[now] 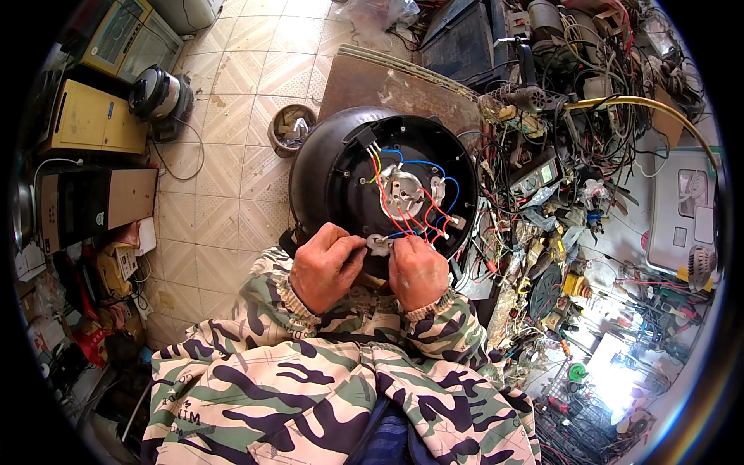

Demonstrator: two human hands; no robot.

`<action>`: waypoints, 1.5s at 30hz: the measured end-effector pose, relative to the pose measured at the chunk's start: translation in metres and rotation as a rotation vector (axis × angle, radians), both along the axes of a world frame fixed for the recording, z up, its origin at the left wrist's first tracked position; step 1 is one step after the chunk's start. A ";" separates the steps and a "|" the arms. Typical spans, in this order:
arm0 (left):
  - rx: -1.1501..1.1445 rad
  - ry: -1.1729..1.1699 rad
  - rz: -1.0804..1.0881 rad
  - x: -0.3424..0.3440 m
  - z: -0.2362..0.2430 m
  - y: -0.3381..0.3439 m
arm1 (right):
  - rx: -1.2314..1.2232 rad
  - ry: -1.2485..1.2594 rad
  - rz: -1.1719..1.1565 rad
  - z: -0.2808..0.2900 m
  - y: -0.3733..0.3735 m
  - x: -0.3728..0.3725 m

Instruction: The person works on the internal wiring of a black circular appliance base, using pliers and a screwdriver to strip, twist, and connect wires. They handle a small cylindrical component and repeatedly adjust the wiring within the base throughout the clip.

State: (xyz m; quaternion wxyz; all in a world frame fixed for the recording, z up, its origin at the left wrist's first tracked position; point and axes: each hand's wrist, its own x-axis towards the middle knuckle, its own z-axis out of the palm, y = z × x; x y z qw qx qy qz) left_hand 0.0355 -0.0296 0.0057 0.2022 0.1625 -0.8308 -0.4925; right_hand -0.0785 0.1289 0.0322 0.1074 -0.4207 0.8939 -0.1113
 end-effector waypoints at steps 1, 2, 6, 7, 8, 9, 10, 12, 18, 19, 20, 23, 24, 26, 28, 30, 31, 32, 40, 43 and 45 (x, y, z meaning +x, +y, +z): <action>0.001 -0.002 -0.001 0.000 0.000 0.000 | 0.014 0.006 0.003 0.000 0.000 0.000; 0.002 -0.002 0.000 0.000 0.000 0.000 | 0.028 0.011 0.005 0.000 0.000 0.000; -0.003 0.000 0.003 0.000 -0.001 0.001 | 0.063 0.007 0.017 0.001 0.000 -0.002; -0.006 0.003 0.004 0.000 -0.001 0.001 | 0.060 0.010 0.019 0.001 0.000 -0.002; -0.005 0.003 0.005 0.001 -0.001 0.001 | 0.057 0.012 0.021 0.001 0.000 -0.002; -0.003 0.002 0.005 0.001 -0.001 0.000 | 0.048 0.015 0.014 0.000 0.000 -0.002; 0.000 0.000 0.005 0.000 -0.001 0.000 | 0.039 0.017 0.008 0.000 0.000 -0.001; 0.000 0.002 0.002 0.000 -0.001 0.000 | 0.040 0.031 0.006 -0.001 0.000 0.000; 0.002 -0.001 -0.001 0.000 -0.001 0.001 | 0.042 0.065 0.018 -0.003 0.002 -0.002; 0.005 -0.002 -0.003 0.000 -0.002 0.001 | 0.035 0.072 0.020 -0.005 0.003 -0.001; 0.002 0.001 -0.003 0.000 -0.001 0.000 | 0.028 0.079 0.020 -0.007 0.004 -0.001; -0.005 0.004 0.002 0.001 -0.001 0.000 | 0.021 0.088 0.015 -0.007 0.003 -0.001; -0.008 0.006 0.002 0.001 -0.001 0.000 | 0.028 0.098 0.008 -0.008 0.003 0.000; -0.009 0.010 0.000 0.000 -0.001 0.000 | 0.042 0.117 -0.006 -0.008 0.002 0.001; 0.000 0.010 -0.002 0.000 -0.001 0.000 | 0.032 0.105 -0.022 -0.006 0.001 0.002; -0.002 0.007 -0.003 0.000 -0.001 0.000 | 0.022 0.071 -0.033 -0.002 0.000 0.003; -0.004 0.005 -0.002 0.000 -0.001 0.000 | 0.017 0.043 -0.037 0.001 0.000 0.003; 0.001 0.003 -0.002 0.001 -0.001 0.000 | 0.011 0.015 -0.040 0.004 0.000 0.003; 0.001 0.001 -0.003 0.001 -0.001 -0.001 | -0.104 -0.008 -0.018 -0.003 0.004 0.002; -0.005 0.004 -0.002 0.001 0.000 0.000 | -0.104 -0.030 -0.011 0.000 0.003 -0.001; -0.004 0.001 -0.002 0.001 0.000 0.000 | -0.075 -0.022 -0.007 0.001 0.002 -0.002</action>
